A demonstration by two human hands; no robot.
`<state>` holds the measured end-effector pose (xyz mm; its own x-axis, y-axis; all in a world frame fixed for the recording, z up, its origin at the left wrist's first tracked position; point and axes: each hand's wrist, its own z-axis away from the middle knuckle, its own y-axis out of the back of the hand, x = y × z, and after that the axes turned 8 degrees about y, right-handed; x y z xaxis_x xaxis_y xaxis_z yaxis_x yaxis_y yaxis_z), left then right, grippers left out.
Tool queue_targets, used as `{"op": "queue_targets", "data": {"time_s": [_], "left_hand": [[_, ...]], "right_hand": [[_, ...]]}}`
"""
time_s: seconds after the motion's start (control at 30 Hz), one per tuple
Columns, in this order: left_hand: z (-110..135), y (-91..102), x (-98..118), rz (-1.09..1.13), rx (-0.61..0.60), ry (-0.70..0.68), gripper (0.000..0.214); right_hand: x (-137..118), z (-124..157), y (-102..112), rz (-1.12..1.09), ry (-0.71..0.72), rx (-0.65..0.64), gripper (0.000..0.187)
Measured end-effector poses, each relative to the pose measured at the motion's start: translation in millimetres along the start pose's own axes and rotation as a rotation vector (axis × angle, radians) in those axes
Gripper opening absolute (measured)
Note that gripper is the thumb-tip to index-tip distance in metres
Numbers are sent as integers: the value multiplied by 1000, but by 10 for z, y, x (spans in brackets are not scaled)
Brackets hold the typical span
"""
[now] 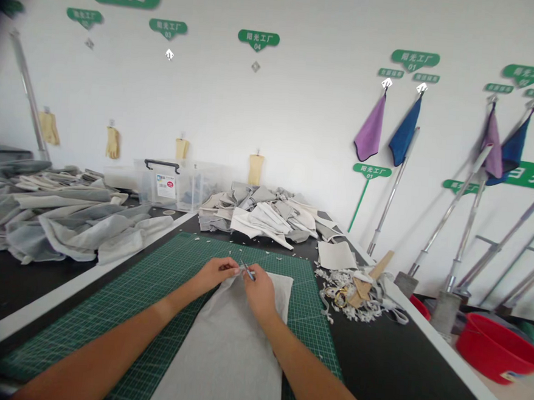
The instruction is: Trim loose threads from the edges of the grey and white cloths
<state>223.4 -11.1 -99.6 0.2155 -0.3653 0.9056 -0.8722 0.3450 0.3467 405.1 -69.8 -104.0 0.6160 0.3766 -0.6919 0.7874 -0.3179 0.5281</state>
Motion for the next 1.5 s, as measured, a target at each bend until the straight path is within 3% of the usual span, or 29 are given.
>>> {"op": "queue_targets", "data": {"time_s": [0.37,0.67,1.2,1.5], "left_hand": [[-24,26,-52,7,54,2,23],[31,8,29,-182,112,-64,22],[76,16,99,-122,38,-52,20],[86,24,116,-143,97,-82,14]], "right_hand": [[23,16,-37,-14,49,-6,24],[47,-4,-52,-22,78,-21,28],[-39,2,2,-51,81,16,25],[-15,2,-27,-49,59,-1,28]]}}
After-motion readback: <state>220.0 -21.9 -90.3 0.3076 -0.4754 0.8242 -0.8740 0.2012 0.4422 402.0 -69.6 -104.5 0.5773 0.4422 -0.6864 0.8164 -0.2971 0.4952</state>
